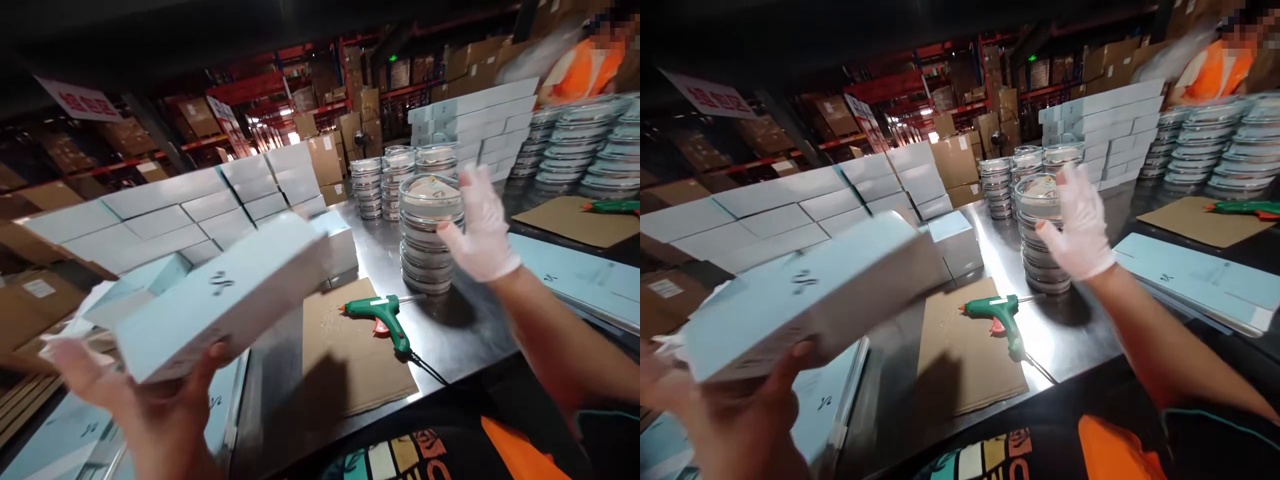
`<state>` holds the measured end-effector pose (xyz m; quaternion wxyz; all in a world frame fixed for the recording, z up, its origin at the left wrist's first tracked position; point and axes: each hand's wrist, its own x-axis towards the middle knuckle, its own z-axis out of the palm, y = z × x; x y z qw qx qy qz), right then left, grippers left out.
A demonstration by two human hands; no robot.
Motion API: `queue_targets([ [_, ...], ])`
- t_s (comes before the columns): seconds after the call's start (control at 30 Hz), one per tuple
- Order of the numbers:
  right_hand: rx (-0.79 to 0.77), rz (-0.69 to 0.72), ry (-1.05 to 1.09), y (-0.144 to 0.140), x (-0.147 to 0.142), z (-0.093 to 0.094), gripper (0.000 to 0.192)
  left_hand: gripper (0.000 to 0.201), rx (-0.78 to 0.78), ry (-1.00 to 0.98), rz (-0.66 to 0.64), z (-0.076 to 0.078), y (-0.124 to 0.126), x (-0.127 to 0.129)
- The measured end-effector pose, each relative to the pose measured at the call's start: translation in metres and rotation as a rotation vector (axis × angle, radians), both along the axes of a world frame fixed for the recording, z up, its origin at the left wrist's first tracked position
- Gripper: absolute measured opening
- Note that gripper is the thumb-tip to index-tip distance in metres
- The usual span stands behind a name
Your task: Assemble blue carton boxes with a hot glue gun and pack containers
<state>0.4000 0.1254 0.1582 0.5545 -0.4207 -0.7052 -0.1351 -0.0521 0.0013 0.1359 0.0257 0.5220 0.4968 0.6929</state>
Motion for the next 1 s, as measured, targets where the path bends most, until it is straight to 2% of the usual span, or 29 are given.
queue_targets([
  [0.03, -0.048, -0.063, 0.049, 0.017, 0.021, 0.008, 0.072, 0.100, 0.067, -0.102, 0.028, -0.001, 0.001, -0.001],
  [0.13, -0.166, -0.041, 0.090, 0.057, 0.058, 0.023, 0.022, 0.107, 0.149, -0.320, -0.019, -0.016, 0.010, -0.001],
  [0.23, -0.144, -0.046, 0.157, 0.071, 0.063, 0.034, 0.018, 0.105, -0.014, -0.402, -0.079, -0.048, 0.022, -0.005],
  [0.33, -0.015, -0.108, 0.286, 0.058, 0.052, 0.057, 0.016, 0.106, -0.191, -0.381, -0.119, -0.085, 0.029, -0.003],
  [0.43, 0.113, -0.119, 0.383, 0.025, 0.026, 0.082, 0.023, 0.107, -0.338, -0.350, -0.181, -0.113, 0.033, 0.012],
  [0.47, 0.107, -0.075, 0.389, 0.010, 0.013, 0.087, 0.025, 0.108, -0.373, -0.353, -0.201, -0.120, 0.034, 0.018],
  [0.53, -0.025, 0.133, 0.416, -0.019, -0.017, 0.090, 0.033, 0.107, -0.419, -0.374, -0.267, -0.130, 0.037, 0.032],
  [0.63, -0.416, 0.485, 0.378, -0.053, -0.062, 0.078, 0.044, 0.103, -0.429, -0.412, -0.366, -0.142, 0.038, 0.047],
  [0.7, -0.565, 0.594, 0.224, -0.064, -0.086, 0.066, 0.041, 0.100, -0.436, -0.406, -0.435, -0.152, 0.037, 0.053],
  [0.8, -0.515, 0.639, -0.048, -0.066, -0.104, 0.042, 0.027, 0.096, -0.509, -0.272, -0.531, -0.170, 0.031, 0.056],
  [0.87, -0.437, 0.606, -0.072, -0.063, -0.106, 0.023, 0.025, 0.091, -0.594, -0.157, -0.540, -0.182, 0.028, 0.053],
  [0.93, -0.377, 0.562, 0.019, -0.062, -0.102, -0.003, 0.038, 0.088, -0.647, -0.070, -0.502, -0.193, 0.025, 0.047],
  [1.0, -0.366, 0.563, 0.124, -0.062, -0.100, -0.035, 0.055, 0.090, -0.633, -0.023, -0.464, -0.200, 0.023, 0.041],
])
